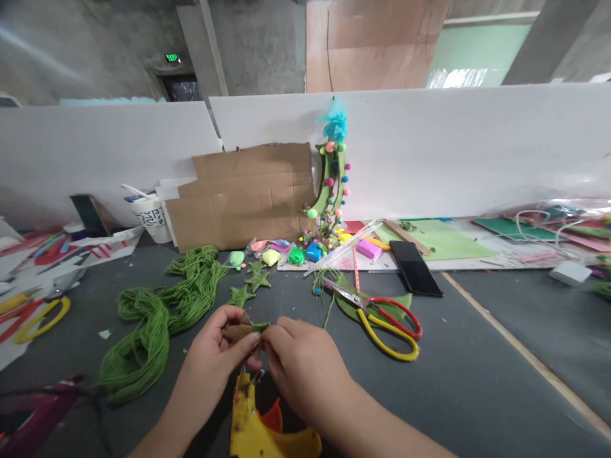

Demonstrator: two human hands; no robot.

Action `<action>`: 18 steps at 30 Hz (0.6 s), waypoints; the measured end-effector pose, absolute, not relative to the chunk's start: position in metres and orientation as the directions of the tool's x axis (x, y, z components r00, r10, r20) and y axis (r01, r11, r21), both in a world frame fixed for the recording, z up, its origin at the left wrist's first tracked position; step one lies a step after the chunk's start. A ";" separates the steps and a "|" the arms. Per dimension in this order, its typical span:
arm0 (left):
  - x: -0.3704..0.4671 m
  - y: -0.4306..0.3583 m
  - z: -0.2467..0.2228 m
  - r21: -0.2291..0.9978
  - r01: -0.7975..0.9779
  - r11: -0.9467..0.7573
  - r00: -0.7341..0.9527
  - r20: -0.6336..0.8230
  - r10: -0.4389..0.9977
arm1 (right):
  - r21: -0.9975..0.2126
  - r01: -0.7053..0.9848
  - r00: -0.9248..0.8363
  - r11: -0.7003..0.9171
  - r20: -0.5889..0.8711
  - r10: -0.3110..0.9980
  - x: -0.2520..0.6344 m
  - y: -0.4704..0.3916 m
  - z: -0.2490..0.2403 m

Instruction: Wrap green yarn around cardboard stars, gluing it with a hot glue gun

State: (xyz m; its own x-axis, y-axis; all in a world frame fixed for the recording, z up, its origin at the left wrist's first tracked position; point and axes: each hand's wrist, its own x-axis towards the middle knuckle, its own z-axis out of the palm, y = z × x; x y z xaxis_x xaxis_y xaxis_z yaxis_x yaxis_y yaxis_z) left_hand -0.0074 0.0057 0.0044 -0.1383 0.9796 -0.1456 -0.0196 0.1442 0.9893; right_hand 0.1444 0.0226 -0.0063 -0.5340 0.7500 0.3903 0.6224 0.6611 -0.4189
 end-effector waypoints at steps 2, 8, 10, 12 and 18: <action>-0.008 0.005 0.001 0.990 0.014 0.137 -0.140 -0.134 0.981 | -0.367 0.631 -0.567 0.683 0.382 0.729 0.145 0.022 -0.004; -0.007 0.002 0.000 0.985 0.057 0.163 -0.007 -0.163 0.987 | -0.268 0.590 -0.677 0.761 0.348 0.648 0.156 0.025 0.012; -0.006 0.002 0.004 0.975 0.029 0.222 0.074 -0.224 0.972 | -0.287 0.574 -0.694 0.767 0.325 0.642 0.161 0.028 0.021; -0.007 0.001 0.007 0.956 0.018 0.291 0.168 -0.290 0.942 | -0.387 0.551 -0.686 0.739 0.294 0.665 0.166 0.030 0.029; -0.012 -0.004 0.006 0.924 -0.210 0.319 0.355 -0.233 0.906 | -0.964 0.214 -0.609 0.158 -0.005 0.793 0.167 0.038 0.028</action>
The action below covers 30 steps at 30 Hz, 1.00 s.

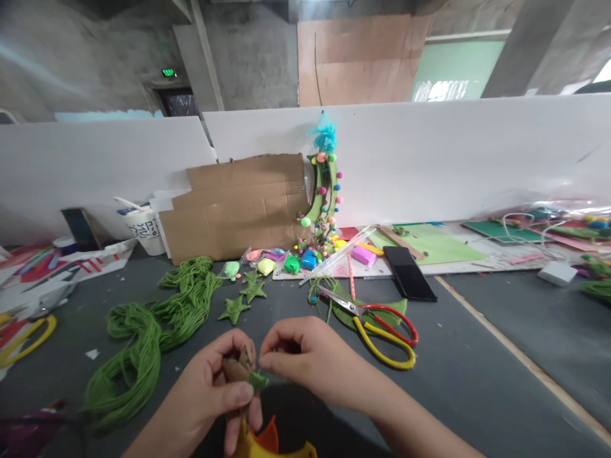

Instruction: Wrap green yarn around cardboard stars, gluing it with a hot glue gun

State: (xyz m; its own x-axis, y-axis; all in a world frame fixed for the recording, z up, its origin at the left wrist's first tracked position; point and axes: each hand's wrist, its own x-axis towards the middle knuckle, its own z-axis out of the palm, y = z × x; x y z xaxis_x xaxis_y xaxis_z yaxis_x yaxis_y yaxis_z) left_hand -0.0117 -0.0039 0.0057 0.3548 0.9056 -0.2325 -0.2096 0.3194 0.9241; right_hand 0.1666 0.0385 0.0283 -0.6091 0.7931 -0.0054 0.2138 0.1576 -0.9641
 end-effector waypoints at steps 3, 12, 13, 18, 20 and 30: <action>-0.009 -0.004 0.005 0.906 -0.319 0.279 0.253 -0.203 0.946 | -0.978 -0.030 -0.584 -0.206 -0.150 0.798 0.156 0.040 0.013; -0.004 0.002 0.003 0.926 -0.335 0.174 -0.052 -0.202 0.978 | -0.993 0.048 -0.283 0.104 0.086 0.955 0.134 0.025 0.002; -0.005 0.001 0.003 0.942 -0.300 0.150 -0.089 -0.184 0.979 | -0.983 0.093 -0.271 0.158 0.128 0.954 0.134 0.024 0.001; -0.006 0.000 0.008 0.981 -0.150 0.120 -0.213 -0.150 0.965 | -0.900 0.230 -0.290 0.371 0.300 0.909 0.137 0.023 -0.005; -0.007 0.002 0.009 0.983 -0.125 0.137 -0.236 -0.164 0.958 | -0.843 0.286 -0.315 0.456 0.366 0.875 0.138 0.022 -0.007; -0.012 0.008 0.004 0.968 -0.208 0.137 -0.121 -0.165 0.979 | -0.607 0.507 -0.492 0.613 0.380 0.783 0.143 0.019 -0.009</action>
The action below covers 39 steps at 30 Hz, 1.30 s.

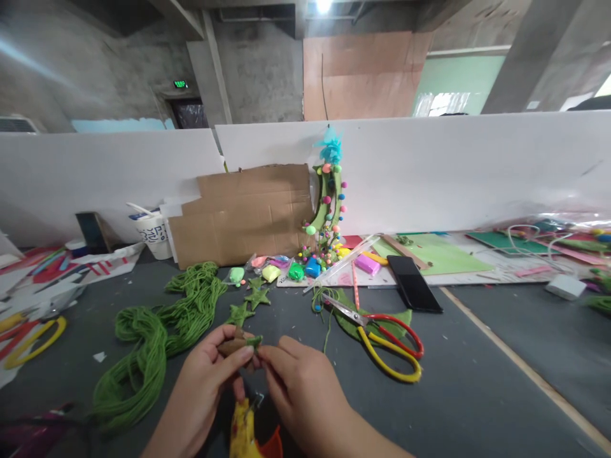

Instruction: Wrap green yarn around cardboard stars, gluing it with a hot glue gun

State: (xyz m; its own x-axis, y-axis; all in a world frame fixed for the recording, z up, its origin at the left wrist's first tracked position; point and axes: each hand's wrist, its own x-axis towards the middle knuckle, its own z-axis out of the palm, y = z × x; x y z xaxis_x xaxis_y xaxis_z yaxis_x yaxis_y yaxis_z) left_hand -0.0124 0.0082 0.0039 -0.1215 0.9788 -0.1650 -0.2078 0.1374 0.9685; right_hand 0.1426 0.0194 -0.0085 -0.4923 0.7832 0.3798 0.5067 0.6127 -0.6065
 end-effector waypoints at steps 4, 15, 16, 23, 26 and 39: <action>-0.019 0.013 0.004 0.919 -0.378 0.114 -0.152 -0.183 0.971 | -0.600 0.535 -0.534 0.594 0.304 0.789 0.141 0.022 -0.009; -0.070 0.050 -0.014 0.862 -0.503 -0.064 -0.393 -0.162 0.905 | -0.691 0.655 -0.280 0.306 0.154 0.948 0.190 0.084 -0.013; -0.067 0.049 -0.015 0.872 -0.486 -0.060 -0.377 -0.148 0.914 | -0.698 0.653 -0.268 0.295 0.152 0.951 0.194 0.087 -0.014; -0.024 0.030 -0.003 0.949 -0.316 -0.017 -0.169 -0.038 0.985 | -0.862 0.381 -0.308 0.333 0.221 0.925 0.172 0.061 -0.003; -0.014 0.026 0.003 0.967 -0.255 -0.021 -0.118 -0.009 0.993 | -0.936 0.202 -0.327 0.288 0.213 0.921 0.143 0.049 0.004; -0.021 0.029 -0.008 0.972 -0.221 0.085 -0.163 -0.123 0.979 | -0.826 0.424 -0.336 0.372 0.238 0.911 0.131 0.038 -0.013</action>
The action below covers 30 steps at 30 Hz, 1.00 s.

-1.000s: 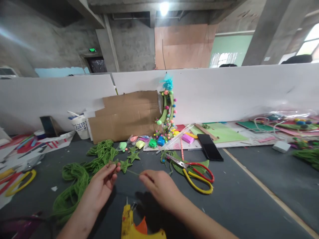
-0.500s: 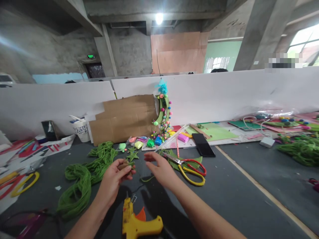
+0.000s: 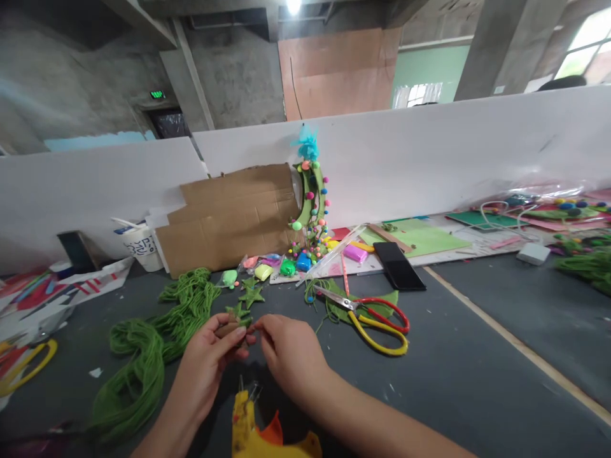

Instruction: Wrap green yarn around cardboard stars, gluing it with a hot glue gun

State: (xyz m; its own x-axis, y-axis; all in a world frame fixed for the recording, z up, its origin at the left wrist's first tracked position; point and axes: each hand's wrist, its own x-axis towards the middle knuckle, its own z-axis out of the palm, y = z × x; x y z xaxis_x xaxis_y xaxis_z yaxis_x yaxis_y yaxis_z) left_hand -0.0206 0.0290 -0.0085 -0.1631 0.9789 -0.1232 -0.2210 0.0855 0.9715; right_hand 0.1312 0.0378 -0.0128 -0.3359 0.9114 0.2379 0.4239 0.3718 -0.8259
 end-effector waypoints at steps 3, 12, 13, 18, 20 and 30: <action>-0.021 0.027 -0.009 0.957 -0.244 0.155 -0.148 -0.195 0.970 | -0.639 0.582 -0.438 0.503 0.275 0.856 0.134 0.036 -0.016; -0.020 0.023 -0.016 0.961 -0.182 0.208 -0.125 -0.232 0.965 | -0.433 0.624 -0.558 0.651 0.336 0.759 0.139 0.033 -0.030; -0.020 0.023 -0.017 0.963 -0.168 0.211 -0.122 -0.232 0.965 | -0.429 0.612 -0.574 0.665 0.338 0.746 0.139 0.033 -0.030; -0.020 0.026 -0.016 0.974 -0.055 0.219 -0.157 -0.225 0.962 | -0.423 0.570 -0.606 0.705 0.363 0.708 0.139 0.032 -0.024; -0.020 0.025 -0.014 0.975 -0.004 0.222 -0.174 -0.220 0.960 | -0.421 0.583 -0.605 0.695 0.347 0.717 0.140 0.034 -0.016; -0.020 0.017 -0.009 0.962 0.095 0.255 -0.022 -0.254 0.967 | -0.503 0.571 -0.624 0.649 0.249 0.741 0.156 0.044 0.009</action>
State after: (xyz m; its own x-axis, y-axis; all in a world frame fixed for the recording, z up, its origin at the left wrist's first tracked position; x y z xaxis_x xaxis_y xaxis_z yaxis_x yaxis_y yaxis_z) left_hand -0.0197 0.0167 -0.0089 -0.0225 0.9670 -0.2539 0.0949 0.2549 0.9623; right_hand 0.1564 0.0445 0.0091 -0.6239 0.7409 0.2487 0.5708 0.6494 -0.5025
